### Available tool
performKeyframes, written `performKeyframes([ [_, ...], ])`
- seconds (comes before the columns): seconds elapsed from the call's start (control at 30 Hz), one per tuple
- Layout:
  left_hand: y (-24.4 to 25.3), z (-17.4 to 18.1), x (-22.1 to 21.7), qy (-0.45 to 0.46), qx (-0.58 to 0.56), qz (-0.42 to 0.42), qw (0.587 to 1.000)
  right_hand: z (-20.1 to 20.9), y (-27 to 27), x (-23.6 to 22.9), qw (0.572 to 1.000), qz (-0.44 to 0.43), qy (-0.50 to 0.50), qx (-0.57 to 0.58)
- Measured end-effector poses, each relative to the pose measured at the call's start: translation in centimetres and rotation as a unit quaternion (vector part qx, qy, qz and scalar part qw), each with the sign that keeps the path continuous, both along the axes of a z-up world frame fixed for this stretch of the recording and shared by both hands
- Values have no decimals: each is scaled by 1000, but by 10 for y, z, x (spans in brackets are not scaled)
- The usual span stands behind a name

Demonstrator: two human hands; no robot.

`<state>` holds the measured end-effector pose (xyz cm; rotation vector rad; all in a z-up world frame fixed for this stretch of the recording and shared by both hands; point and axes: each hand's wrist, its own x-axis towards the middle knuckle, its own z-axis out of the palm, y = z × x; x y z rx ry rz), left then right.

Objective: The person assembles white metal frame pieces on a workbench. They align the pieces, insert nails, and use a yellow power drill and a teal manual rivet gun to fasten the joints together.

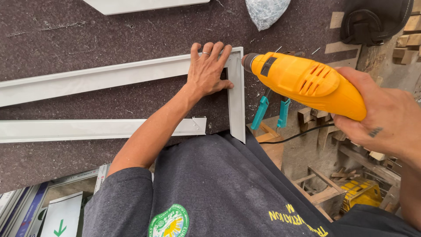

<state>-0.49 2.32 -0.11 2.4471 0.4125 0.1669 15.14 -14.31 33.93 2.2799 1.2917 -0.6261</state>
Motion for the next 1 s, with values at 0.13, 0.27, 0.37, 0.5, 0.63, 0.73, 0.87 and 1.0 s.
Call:
performKeyframes([
  [0.13, 0, -2, 0, 2, 10, -2, 1000, -2, -4, 0, 999, -2, 2, 38],
  [0.27, -1, 0, -1, -1, 6, -1, 1000, -3, -7, 1, 998, 10, -18, 51],
  [0.37, 0, 1, -1, 4, 6, -1, 1000, -4, -8, 1, 998, 3, -16, 52],
  [0.5, 1, 2, 1, -3, 10, 0, 1000, -7, -1, -1, 998, 28, 18, 55],
  [0.63, 2, 4, -2, -12, 4, 1, 1000, 3, 20, -15, 1000, -5, 28, 12],
  [0.73, 3, 8, -5, -8, 8, -4, 1000, 20, 15, -32, 985, -163, 8, -49],
  [0.87, 4, 18, -6, -7, 5, 7, 1000, 26, -48, -25, 954, -237, 139, 118],
  [1.0, 4, 24, -3, -4, 14, 2, 1000, 0, -147, 4, 806, -360, 222, 415],
])
